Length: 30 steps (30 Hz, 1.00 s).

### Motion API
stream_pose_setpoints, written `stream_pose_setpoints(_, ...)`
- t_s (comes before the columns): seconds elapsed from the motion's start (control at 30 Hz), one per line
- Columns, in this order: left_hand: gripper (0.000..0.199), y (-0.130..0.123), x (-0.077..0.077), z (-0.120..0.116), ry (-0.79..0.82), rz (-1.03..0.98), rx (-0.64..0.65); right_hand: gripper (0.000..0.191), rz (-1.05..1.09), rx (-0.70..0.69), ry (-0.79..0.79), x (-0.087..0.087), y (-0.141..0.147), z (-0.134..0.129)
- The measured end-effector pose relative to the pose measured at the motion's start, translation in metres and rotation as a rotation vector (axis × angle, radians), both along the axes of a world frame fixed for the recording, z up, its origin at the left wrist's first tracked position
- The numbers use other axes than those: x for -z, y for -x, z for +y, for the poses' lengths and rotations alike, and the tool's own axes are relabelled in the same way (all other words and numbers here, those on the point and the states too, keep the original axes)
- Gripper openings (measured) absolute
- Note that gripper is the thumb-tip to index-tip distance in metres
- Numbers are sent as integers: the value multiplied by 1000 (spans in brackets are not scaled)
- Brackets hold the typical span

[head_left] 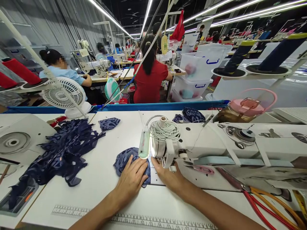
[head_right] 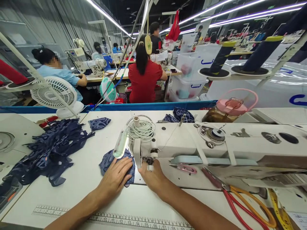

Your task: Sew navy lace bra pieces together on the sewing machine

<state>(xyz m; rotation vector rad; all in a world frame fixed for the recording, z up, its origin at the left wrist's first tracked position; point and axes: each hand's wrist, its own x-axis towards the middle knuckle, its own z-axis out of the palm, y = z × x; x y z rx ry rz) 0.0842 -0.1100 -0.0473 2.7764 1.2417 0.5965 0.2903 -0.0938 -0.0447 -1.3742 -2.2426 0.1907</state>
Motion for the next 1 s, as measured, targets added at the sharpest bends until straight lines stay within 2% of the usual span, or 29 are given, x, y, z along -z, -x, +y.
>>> stream_pose_setpoints(0.1,38,-1,2,0,31,37,-14,15,-60,-39,6,-7,-1,-7)
stream_pose_setpoints(0.23,40,-6,-1,6,75,27,-22,22,-143,-176,71,-16,-17,-32)
stream_pose_setpoints(0.3,40,-11,-4,11,102,5,-14,26,-142,-240,21,-16,-23,-42)
stream_pose_setpoints(0.4,37,-21,-8,19,107,-33,-5,44,-115,-282,-110,-10,-25,-46)
stream_pose_setpoints(0.57,28,-31,-13,32,85,-49,-3,50,-106,-230,-155,1,-25,-39)
stream_pose_setpoints(0.73,27,-32,-13,38,69,-55,7,50,-132,-187,-147,3,-28,-38)
stream_pose_setpoints(0.9,23,-23,-12,33,-52,-118,18,37,-102,-205,-150,0,-26,-40)
stream_pose_setpoints(1.0,27,-17,-12,30,-129,-169,49,25,-72,-90,-129,-3,-31,-39)
